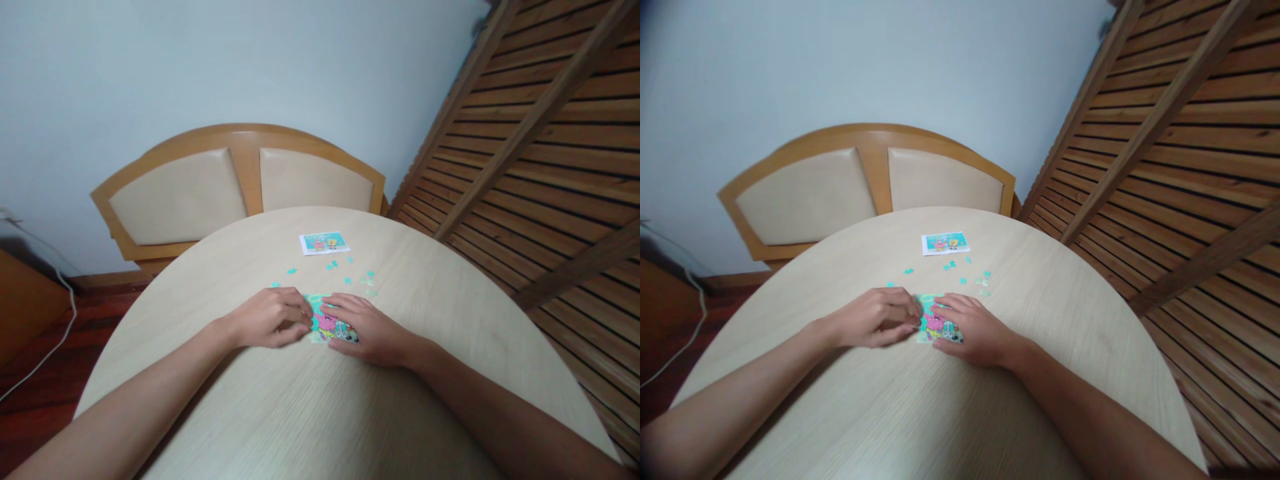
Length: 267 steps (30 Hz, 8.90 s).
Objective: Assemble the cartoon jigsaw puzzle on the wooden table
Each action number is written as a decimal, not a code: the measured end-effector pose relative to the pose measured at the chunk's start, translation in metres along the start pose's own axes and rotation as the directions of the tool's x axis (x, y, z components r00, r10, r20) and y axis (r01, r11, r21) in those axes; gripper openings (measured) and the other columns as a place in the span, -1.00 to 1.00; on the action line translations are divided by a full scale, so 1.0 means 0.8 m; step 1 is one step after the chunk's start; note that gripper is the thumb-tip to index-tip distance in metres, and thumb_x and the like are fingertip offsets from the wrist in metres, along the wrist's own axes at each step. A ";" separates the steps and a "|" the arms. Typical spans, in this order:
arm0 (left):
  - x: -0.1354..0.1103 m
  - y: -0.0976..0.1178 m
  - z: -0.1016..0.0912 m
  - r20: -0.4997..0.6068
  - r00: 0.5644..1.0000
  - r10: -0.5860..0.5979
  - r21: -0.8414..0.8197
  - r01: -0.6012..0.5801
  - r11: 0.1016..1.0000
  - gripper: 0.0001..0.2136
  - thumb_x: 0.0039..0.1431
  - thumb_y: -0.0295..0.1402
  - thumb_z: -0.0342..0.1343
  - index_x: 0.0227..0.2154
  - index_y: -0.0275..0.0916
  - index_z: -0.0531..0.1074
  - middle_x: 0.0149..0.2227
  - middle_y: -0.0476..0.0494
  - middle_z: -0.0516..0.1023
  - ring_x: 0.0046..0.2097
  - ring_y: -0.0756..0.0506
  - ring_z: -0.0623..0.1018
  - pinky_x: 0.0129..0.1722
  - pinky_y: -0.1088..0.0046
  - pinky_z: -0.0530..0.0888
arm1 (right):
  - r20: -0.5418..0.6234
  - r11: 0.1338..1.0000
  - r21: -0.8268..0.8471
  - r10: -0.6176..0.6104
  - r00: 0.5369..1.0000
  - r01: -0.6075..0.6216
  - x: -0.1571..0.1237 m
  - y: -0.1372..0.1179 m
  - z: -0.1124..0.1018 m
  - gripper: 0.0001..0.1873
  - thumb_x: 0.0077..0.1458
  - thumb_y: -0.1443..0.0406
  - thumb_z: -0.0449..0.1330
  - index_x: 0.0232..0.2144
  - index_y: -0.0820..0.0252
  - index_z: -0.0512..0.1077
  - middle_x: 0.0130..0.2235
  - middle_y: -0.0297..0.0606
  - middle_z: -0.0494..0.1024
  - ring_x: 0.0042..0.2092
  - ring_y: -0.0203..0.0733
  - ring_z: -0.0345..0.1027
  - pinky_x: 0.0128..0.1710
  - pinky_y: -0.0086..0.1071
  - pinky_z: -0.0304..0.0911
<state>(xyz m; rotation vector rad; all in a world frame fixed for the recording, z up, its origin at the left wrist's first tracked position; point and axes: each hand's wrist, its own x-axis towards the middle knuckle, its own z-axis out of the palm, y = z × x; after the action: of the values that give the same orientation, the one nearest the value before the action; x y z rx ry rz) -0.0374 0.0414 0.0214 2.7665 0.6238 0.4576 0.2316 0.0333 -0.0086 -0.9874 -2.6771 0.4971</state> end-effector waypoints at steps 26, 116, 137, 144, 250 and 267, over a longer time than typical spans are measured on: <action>-0.020 -0.044 0.000 -0.193 0.791 -0.581 0.130 0.608 0.784 -0.74 0.31 -0.21 0.05 -0.13 -0.17 0.58 -0.11 -0.20 0.61 -0.19 -0.14 0.58 -0.21 0.36 0.49 | 0.017 1.000 0.022 -0.009 1.000 0.009 -0.001 0.000 -0.004 -0.32 0.22 -0.04 0.16 0.28 0.11 0.29 0.33 -0.10 0.29 0.36 0.07 0.06 0.33 0.01 0.00; 0.003 -0.015 0.030 -0.131 0.976 -0.176 0.200 0.200 0.959 -0.67 0.39 -0.19 0.00 0.12 -0.16 0.39 0.10 -0.25 0.46 0.13 -0.24 0.47 0.12 0.10 0.46 | -0.179 0.939 0.187 0.323 0.929 -0.290 -0.015 0.041 -0.054 -0.79 0.15 0.37 0.17 -0.25 0.20 0.61 -0.25 -0.19 0.64 -0.25 -0.16 0.49 -0.21 -0.36 0.30; 0.003 -0.014 0.031 -0.098 0.985 -0.141 0.159 0.156 0.975 -0.69 0.40 -0.17 0.00 0.08 -0.15 0.42 0.14 -0.25 0.43 0.18 -0.25 0.42 0.18 0.09 0.42 | 0.008 0.942 0.221 0.259 0.966 -0.254 -0.017 0.012 -0.061 -0.84 0.23 0.25 0.20 -0.29 0.15 0.59 -0.27 -0.26 0.65 -0.22 -0.16 0.49 -0.20 -0.35 0.29; 0.003 -0.014 0.032 -0.110 0.984 -0.137 0.144 0.152 0.978 -0.69 0.39 -0.18 0.01 0.09 -0.14 0.43 0.14 -0.25 0.44 0.19 -0.26 0.42 0.19 0.06 0.41 | -0.016 0.965 0.182 0.195 0.981 -0.189 -0.016 0.017 -0.058 -0.78 0.25 0.22 0.18 -0.26 0.14 0.62 -0.23 -0.22 0.66 -0.18 -0.12 0.49 -0.13 -0.32 0.30; 0.001 -0.017 0.034 -0.089 0.991 -0.098 0.142 0.110 0.984 -0.66 0.43 -0.22 -0.04 0.17 -0.12 0.39 0.21 -0.25 0.39 0.23 -0.25 0.39 0.23 0.07 0.38 | -0.186 0.946 0.050 0.324 0.928 -0.320 -0.026 0.082 -0.050 -0.84 0.10 0.24 0.28 -0.28 0.20 0.53 -0.19 -0.14 0.55 -0.15 -0.08 0.43 -0.10 -0.25 0.29; 0.000 -0.020 0.036 -0.082 0.994 -0.076 0.160 0.088 0.983 -0.65 0.43 -0.24 -0.04 0.20 -0.12 0.36 0.24 -0.25 0.38 0.26 -0.26 0.37 0.23 0.04 0.38 | -0.175 0.923 0.096 0.385 0.906 -0.374 -0.026 0.080 -0.049 -0.83 0.05 0.23 0.30 -0.30 0.20 0.55 -0.21 -0.15 0.54 -0.20 -0.10 0.42 -0.15 -0.27 0.31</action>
<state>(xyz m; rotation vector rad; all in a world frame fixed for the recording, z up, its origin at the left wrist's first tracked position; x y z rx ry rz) -0.0328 0.0498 -0.0101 2.8739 0.8243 0.5168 0.2972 0.0737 -0.0007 -1.4697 -2.2912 0.5221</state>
